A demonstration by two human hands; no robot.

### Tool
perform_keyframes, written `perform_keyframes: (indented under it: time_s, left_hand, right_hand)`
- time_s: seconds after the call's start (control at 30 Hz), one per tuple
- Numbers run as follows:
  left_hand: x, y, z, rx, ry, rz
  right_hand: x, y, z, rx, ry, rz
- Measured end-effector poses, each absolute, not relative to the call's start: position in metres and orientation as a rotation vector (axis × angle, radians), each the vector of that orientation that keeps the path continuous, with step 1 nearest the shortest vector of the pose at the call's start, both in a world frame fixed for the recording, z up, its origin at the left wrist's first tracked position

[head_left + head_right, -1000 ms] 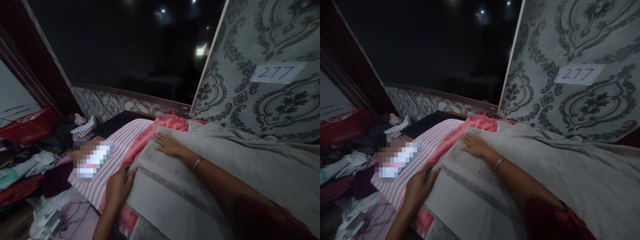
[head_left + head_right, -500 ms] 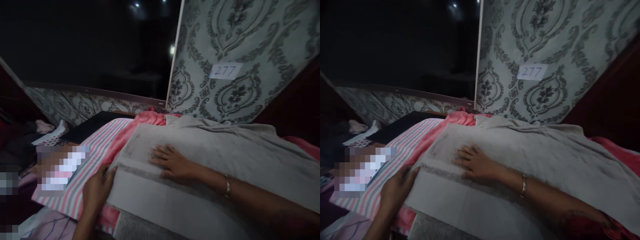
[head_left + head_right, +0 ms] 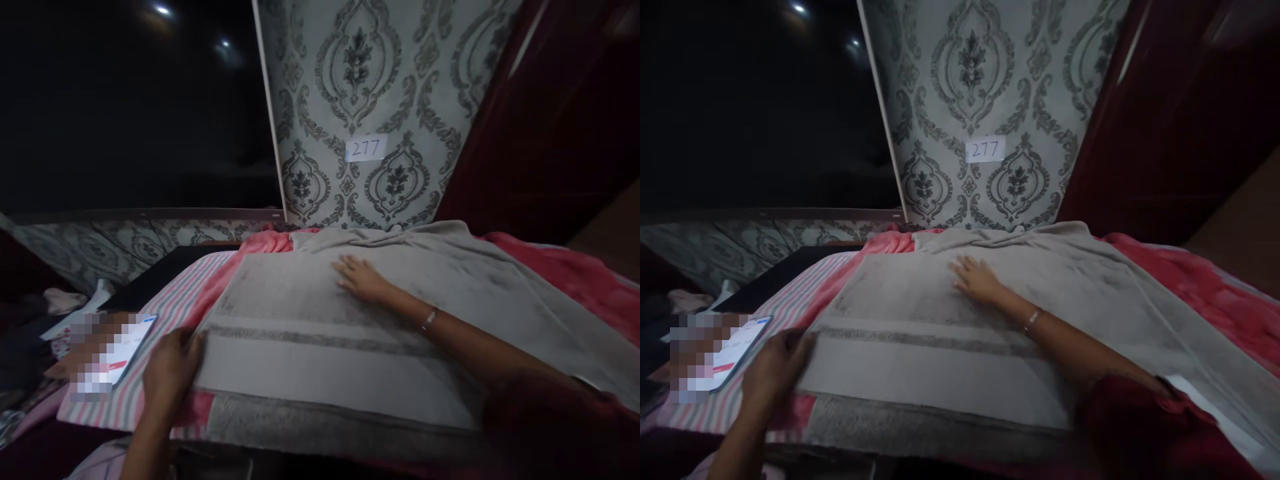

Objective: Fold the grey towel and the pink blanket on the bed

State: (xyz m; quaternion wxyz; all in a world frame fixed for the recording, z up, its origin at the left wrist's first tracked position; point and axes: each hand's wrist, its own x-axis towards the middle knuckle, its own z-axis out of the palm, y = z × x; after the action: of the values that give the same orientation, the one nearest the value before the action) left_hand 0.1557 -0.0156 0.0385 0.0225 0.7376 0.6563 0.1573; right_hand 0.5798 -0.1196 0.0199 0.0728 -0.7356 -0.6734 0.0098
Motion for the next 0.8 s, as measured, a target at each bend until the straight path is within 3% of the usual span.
perform_keyframes:
  time_s: [0.07,0.13,0.27,0.43,0.63,0.8]
  left_hand:
    - [0.188,-0.039,0.047,2.513,1.967,0.679]
    - [0.234,-0.073,0.045,2.730,1.579,0.766]
    - [0.318,-0.146,0.011,2.855,0.567,0.295]
    - [0.336,-0.176,-0.027,2.937,0.485,0.262]
    - [0.324,-0.168,-0.029,2.985,0.475,0.285]
    - [0.334,-0.167,-0.009,2.961,0.487,0.140]
  right_hand:
    - [0.561,-0.158,0.016,-2.022,-2.207,0.119]
    - [0.544,-0.188,0.010,-1.881,-2.321,0.211]
    - [0.546,-0.208,0.000,-1.764,-2.407,0.233]
    - [0.614,-0.177,0.001,-2.027,-2.299,0.098]
    - [0.682,-0.151,0.016,-2.571,-1.669,0.034]
    - [0.653,-0.186,0.017,-2.399,-1.794,-0.060]
